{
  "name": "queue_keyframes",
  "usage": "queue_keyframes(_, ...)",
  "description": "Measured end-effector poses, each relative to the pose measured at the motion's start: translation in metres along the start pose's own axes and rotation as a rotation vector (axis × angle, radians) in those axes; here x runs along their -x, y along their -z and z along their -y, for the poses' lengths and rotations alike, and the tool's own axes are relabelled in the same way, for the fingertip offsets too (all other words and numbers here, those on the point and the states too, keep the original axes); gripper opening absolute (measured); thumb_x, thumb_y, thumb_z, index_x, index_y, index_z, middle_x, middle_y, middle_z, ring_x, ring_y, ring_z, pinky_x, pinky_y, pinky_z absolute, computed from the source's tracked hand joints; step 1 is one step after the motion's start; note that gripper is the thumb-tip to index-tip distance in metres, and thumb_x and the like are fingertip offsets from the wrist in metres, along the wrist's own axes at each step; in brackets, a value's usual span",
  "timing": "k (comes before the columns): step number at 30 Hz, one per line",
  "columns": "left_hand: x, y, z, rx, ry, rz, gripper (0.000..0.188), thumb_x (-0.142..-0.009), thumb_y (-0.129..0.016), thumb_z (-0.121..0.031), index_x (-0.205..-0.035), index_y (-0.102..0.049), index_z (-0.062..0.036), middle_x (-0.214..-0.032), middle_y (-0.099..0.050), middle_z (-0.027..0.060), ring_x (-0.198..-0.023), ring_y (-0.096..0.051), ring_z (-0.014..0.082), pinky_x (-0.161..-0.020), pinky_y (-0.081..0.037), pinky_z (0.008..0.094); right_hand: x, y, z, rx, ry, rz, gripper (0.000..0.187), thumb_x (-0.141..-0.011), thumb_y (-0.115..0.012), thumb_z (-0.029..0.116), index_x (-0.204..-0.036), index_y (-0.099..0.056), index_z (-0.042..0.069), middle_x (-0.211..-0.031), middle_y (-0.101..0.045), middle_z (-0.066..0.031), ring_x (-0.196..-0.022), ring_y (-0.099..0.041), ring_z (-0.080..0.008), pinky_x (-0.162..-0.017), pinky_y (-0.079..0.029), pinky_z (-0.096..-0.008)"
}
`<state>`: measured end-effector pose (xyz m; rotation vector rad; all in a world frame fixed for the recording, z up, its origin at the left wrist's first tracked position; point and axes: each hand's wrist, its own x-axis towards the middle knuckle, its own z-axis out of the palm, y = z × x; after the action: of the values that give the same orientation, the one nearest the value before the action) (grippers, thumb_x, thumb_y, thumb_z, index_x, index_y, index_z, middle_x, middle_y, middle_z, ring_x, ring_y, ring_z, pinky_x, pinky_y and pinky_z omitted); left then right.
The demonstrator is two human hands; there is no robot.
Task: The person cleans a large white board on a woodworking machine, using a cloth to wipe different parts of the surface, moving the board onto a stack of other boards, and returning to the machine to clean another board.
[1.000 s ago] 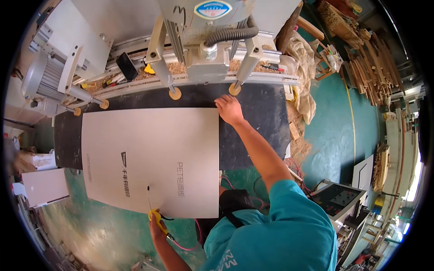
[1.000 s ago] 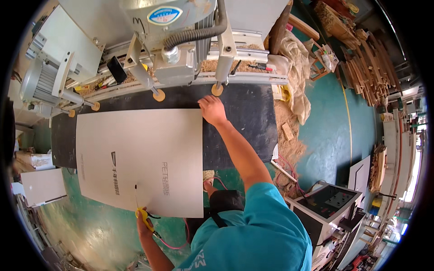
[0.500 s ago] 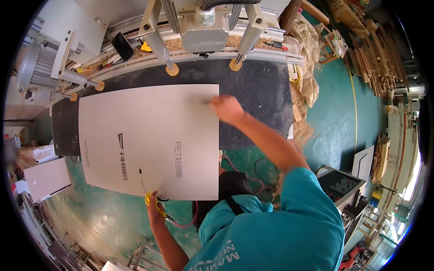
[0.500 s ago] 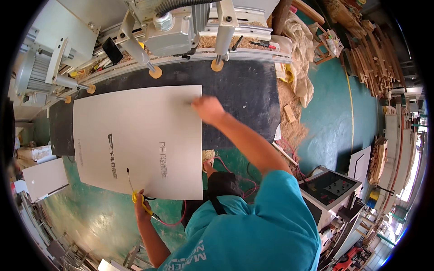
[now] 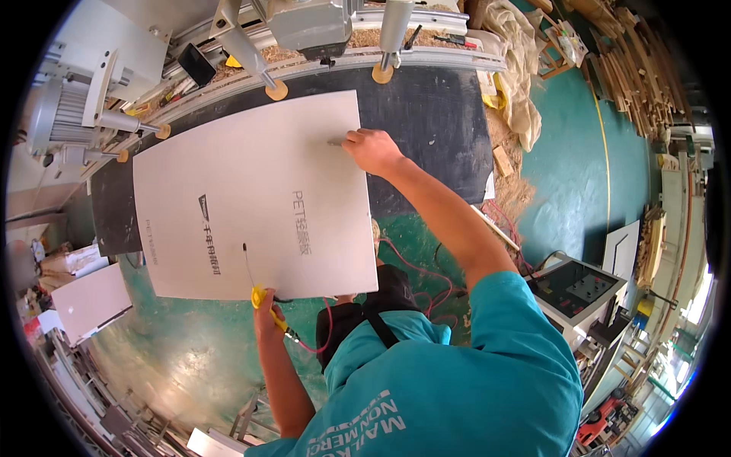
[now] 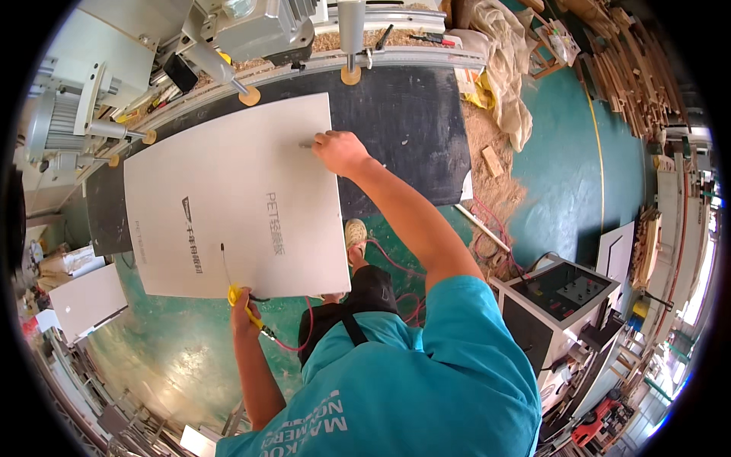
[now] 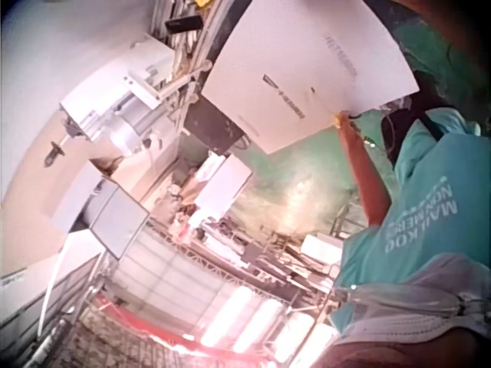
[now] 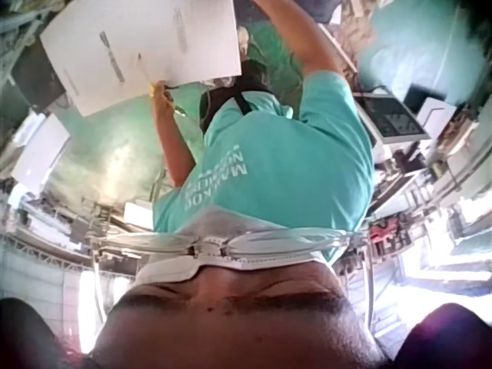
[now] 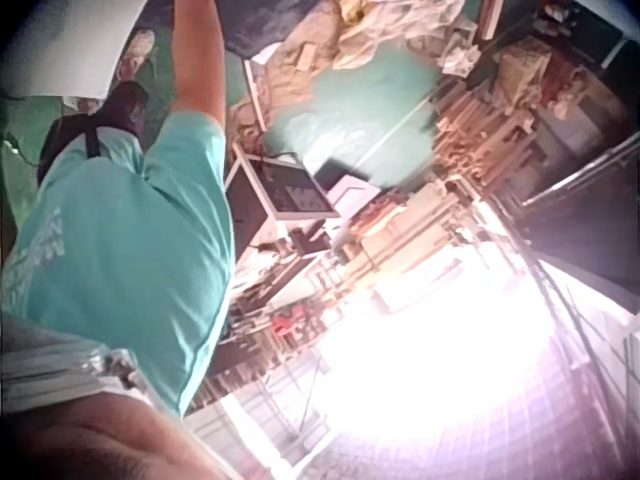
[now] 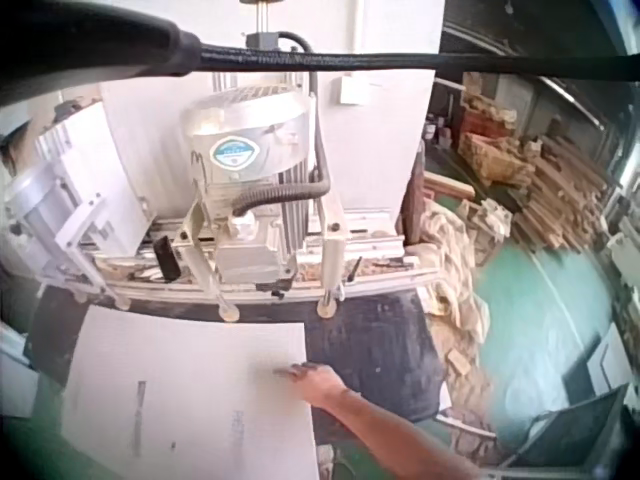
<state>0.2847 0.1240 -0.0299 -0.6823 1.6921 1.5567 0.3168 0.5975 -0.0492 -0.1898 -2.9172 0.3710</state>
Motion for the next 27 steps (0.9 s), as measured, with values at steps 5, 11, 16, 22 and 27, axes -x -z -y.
queue_keyframes(5, 0.001, -0.008, 0.001, -0.060, -0.018, 0.063, 0.023, -0.087, -0.070, -0.023, -0.104, -0.062, -0.0109, -0.081, -0.052, -0.0035, -0.047, -0.044, 0.0073, -0.039, -0.033, 0.0236, 0.126, -0.024, 0.075, -0.125, 0.170, 0.146, 0.016, -0.080, -0.056, 0.012, -0.095, -0.061, 0.012, -0.083, -0.059, -0.0071, -0.075, -0.063, -0.0280, -0.059, -0.053, -0.0425)
queue_keyframes(11, 0.015, 0.009, 0.005, -0.064, -0.115, 0.181, 0.024, -0.089, -0.067, -0.023, -0.107, -0.064, -0.0074, -0.085, -0.060, -0.0019, -0.047, -0.043, 0.0066, -0.040, -0.031, 0.0227, 0.310, -0.016, 0.212, -0.384, 0.151, 0.690, 0.008, -0.082, -0.057, 0.014, -0.087, -0.061, 0.011, -0.077, -0.059, -0.0110, -0.074, -0.063, -0.0304, -0.060, -0.052, -0.0441)
queue_keyframes(16, 0.062, 0.090, -0.001, -0.354, -0.184, 0.279, 0.022, -0.090, -0.065, -0.022, -0.102, -0.067, -0.0039, -0.087, -0.068, 0.0025, -0.048, -0.043, 0.0063, -0.043, -0.033, 0.0222, 0.201, 0.020, 0.180, 0.041, -0.094, -0.076, 0.010, -0.075, -0.061, 0.014, -0.083, -0.062, 0.008, -0.073, -0.057, -0.0068, -0.067, -0.061, -0.0275, -0.057, -0.050, -0.0411)
queue_keyframes(22, 0.108, 0.156, -0.018, -0.547, -0.237, 0.288, 0.024, -0.090, -0.065, -0.026, -0.087, -0.070, -0.0025, -0.082, -0.070, 0.0035, -0.051, -0.048, 0.0073, -0.046, -0.036, 0.0226, 0.180, -0.023, 0.176, 0.137, -0.099, -0.050, 0.017, -0.076, -0.059, 0.012, -0.092, -0.066, 0.013, -0.084, -0.060, -0.0048, -0.078, -0.062, -0.0266, -0.067, -0.053, -0.0413)
queue_keyframes(27, 0.087, 0.182, -0.018, -0.944, -0.357, 0.379, 0.032, -0.083, -0.071, -0.037, -0.087, -0.074, -0.0050, -0.073, -0.070, 0.0083, -0.059, -0.061, 0.0185, -0.055, -0.046, 0.0321, 0.286, -0.024, 0.289, -0.154, -0.096, 0.254, 0.012, -0.080, -0.061, 0.012, -0.091, -0.065, 0.011, -0.087, -0.064, -0.0094, -0.079, -0.064, -0.0306, -0.066, -0.053, -0.0430)
